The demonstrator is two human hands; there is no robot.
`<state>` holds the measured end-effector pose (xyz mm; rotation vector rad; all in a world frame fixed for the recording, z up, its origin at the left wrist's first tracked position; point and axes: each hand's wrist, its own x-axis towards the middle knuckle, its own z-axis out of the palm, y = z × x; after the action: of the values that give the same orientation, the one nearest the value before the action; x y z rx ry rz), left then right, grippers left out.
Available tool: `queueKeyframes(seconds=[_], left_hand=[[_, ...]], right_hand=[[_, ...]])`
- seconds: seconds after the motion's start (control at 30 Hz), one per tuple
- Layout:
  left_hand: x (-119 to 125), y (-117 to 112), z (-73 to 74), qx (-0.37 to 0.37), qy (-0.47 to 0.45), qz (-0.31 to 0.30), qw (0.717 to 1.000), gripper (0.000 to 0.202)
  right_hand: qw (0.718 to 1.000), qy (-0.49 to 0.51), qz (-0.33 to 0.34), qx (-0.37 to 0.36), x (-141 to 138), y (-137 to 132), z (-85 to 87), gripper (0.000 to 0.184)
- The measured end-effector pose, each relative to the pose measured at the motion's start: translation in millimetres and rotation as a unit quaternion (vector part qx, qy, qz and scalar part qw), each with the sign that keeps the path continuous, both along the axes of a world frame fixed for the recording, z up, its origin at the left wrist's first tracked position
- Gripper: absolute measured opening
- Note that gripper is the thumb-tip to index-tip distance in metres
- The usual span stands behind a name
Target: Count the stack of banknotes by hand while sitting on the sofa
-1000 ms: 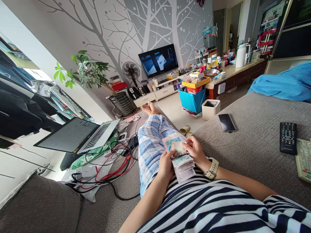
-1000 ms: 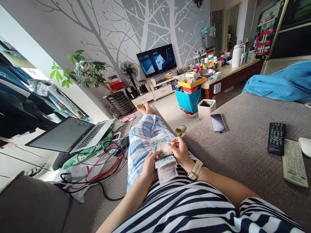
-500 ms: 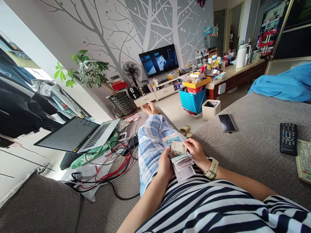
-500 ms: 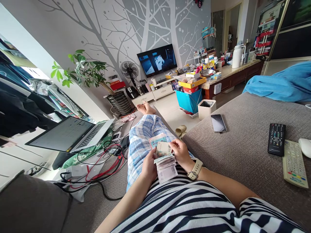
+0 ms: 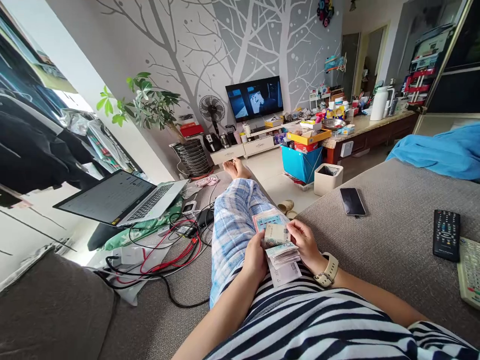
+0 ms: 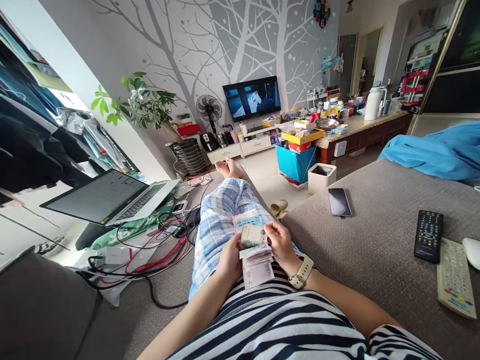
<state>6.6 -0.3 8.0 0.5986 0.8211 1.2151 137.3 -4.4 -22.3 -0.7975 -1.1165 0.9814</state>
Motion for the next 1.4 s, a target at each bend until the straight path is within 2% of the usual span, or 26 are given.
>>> queueKeyframes(seconds=[0.37, 0.73, 1.4], left_hand=[[-5, 3, -6.9, 0.012, 0.001, 0.002, 1.000, 0.024], [-3, -3, 2.1, 0.011, 0.010, 0.001, 1.000, 0.023], [-6, 0, -4.4, 0.010, 0.015, -0.003, 1.000, 0.019]], right_hand=[[1.000, -0.010, 0.002, 0.012, -2, -3, 3.6, 0.033], [1.000, -0.026, 0.003, 0.011, -2, -7, 9.5, 0.037], [0.999, -0.044, 0.007, 0.014, -2, -8, 10.6, 0.037]])
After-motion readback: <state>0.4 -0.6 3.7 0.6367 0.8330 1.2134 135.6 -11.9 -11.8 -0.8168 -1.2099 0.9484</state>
